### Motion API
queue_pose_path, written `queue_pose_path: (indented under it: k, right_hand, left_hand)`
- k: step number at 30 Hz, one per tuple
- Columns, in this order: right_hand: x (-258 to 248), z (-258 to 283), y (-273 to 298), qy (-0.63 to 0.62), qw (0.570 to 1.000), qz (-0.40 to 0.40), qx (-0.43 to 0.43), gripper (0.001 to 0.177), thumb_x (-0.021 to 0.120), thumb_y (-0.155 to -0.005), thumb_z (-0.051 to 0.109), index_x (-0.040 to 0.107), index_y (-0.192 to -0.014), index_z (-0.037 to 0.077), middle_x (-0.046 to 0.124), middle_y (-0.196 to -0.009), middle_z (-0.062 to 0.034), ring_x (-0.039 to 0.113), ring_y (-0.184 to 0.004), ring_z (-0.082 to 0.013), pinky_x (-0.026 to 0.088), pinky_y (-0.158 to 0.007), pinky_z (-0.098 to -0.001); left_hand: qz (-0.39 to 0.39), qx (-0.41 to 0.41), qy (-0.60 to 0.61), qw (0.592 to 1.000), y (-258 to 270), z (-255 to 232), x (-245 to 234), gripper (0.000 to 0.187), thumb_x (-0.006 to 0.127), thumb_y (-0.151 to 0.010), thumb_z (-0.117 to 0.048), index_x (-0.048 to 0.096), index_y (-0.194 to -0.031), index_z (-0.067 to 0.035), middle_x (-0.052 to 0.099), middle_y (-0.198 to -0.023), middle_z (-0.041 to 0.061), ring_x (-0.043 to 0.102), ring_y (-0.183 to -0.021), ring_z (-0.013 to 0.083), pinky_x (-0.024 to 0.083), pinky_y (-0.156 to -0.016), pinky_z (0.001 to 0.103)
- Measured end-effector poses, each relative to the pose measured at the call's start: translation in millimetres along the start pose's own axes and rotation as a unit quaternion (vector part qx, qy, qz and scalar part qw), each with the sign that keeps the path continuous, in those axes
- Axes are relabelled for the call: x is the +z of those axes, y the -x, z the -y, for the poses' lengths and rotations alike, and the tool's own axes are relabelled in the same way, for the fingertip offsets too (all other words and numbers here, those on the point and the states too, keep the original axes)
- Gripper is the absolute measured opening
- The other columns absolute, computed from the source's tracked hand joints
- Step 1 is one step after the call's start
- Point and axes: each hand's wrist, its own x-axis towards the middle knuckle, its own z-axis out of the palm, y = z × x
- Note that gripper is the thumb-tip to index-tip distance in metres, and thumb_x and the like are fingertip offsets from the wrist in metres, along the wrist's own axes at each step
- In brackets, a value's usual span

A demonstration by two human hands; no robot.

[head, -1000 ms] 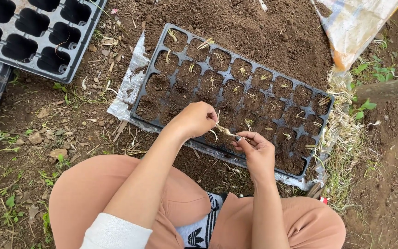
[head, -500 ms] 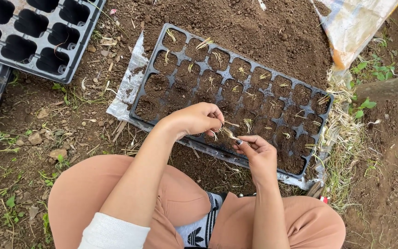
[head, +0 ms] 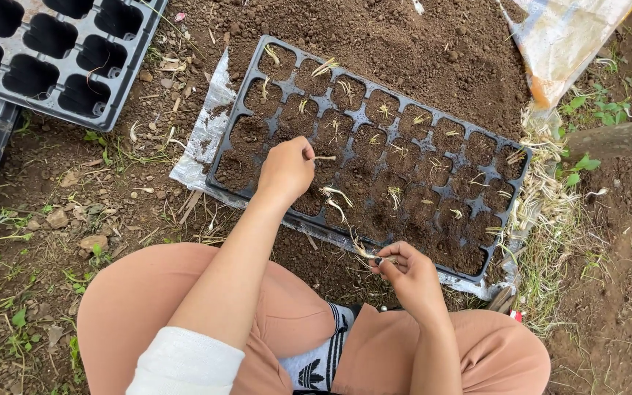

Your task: Planting sprouted seeds into a plastic seedling tray filled with soil by hand.

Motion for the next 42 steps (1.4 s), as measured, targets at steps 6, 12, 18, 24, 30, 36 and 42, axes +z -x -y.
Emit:
queue_pose_path:
  k: [6, 12, 18, 24, 30, 36, 42]
  right_hand:
    - [-2.4, -7.7, 4.6, -0.052, 0.999, 0.005, 0.004, 0.018, 0.057, -0.092, -0.011, 0.066, -0.107, -0.007, 0.078, -0.093, -0.0256, 0.075, -0.086, -0.0228, 0.062, -0.079, -0.0305]
    - [-6.5, 5.7, 9.9, -0.089, 0.993, -0.016, 0.077, 0.013, 0.057, -0.097, -0.005, 0.065, -0.105, 0.002, 0.08, -0.095, -0.019, 0.077, -0.09, -0.0239, 0.06, -0.084, -0.0324]
    - [-4.7, -1.2, 7.9, -0.105, 0.992, -0.021, 0.063, 0.014, 0.056, -0.097, -0.005, 0.064, -0.104, 0.002, 0.078, -0.093, -0.018, 0.075, -0.088, -0.0235, 0.06, -0.083, -0.033]
    - [-3.8, 17.7, -3.2, -0.09, 0.993, -0.056, -0.045, 0.028, 0.057, -0.092, -0.01, 0.074, -0.113, -0.004, 0.078, -0.096, -0.025, 0.075, -0.084, -0.0236, 0.063, -0.079, -0.0321]
    - [8.7, 47.2, -55.4, 0.11, 0.977, -0.129, -0.132, 0.027, 0.067, -0.092, 0.0, 0.081, -0.111, 0.012, 0.08, -0.091, -0.0127, 0.077, -0.083, -0.0197, 0.062, -0.074, -0.0331]
    - [28.9, 25.7, -134.8, 0.298, 0.879, -0.168, -0.331, 0.017, 0.067, -0.096, -0.004, 0.079, -0.105, 0.005, 0.075, -0.093, -0.0131, 0.076, -0.088, -0.0272, 0.065, -0.074, -0.0374]
    - [41.9, 1.4, -159.6, 0.335, 0.835, -0.173, -0.401, 0.016, 0.073, -0.088, 0.001, 0.078, -0.097, 0.013, 0.072, -0.088, -0.0035, 0.074, -0.086, -0.0255, 0.063, -0.073, -0.0366]
  left_hand:
    - [-0.099, 0.223, -0.373, 0.895, 15.4, 10.9, 48.8, 0.058, 0.092, -0.073, -0.017, 0.067, -0.121, 0.002, 0.054, -0.119, 0.03, 0.061, -0.107, 0.0416, 0.059, -0.078, 0.048]
    - [0.001, 0.326, -0.438, 0.838, -0.4, 29.2, 77.5, 0.054, 0.073, -0.069, 0.014, 0.06, -0.118, -0.004, 0.052, -0.123, 0.018, 0.052, -0.105, 0.0346, 0.056, -0.078, 0.042]
    - [-0.016, 0.305, -0.421, 0.854, 1.3, 33.8, 75.3, 0.05, 0.069, -0.073, 0.017, 0.051, -0.116, -0.003, 0.052, -0.114, 0.017, 0.054, -0.093, 0.0334, 0.056, -0.067, 0.042]
    - [-0.081, 0.342, -0.384, 0.854, 11.0, 27.0, 55.3, 0.027, 0.071, -0.081, 0.009, 0.063, -0.105, 0.0, 0.06, -0.098, 0.016, 0.069, -0.09, 0.0352, 0.062, -0.068, 0.04]
    - [-0.226, 0.115, -0.417, 0.873, 7.8, 27.9, 26.3, 0.019, 0.067, -0.086, -0.002, 0.068, -0.105, 0.001, 0.06, -0.097, 0.019, 0.063, -0.094, 0.0379, 0.06, -0.068, 0.046]
    - [-0.259, 0.104, -0.38, 0.882, 16.1, -0.4, 22.0, 0.019, 0.058, -0.092, -0.007, 0.064, -0.109, -0.005, 0.059, -0.107, 0.017, 0.05, -0.106, 0.0369, 0.037, -0.08, 0.046]
    - [-0.219, 0.082, -0.344, 0.909, 19.0, -12.3, 21.0, 0.025, 0.061, -0.089, 0.001, 0.061, -0.114, -0.002, 0.056, -0.109, 0.02, 0.047, -0.107, 0.0364, 0.032, -0.083, 0.046]
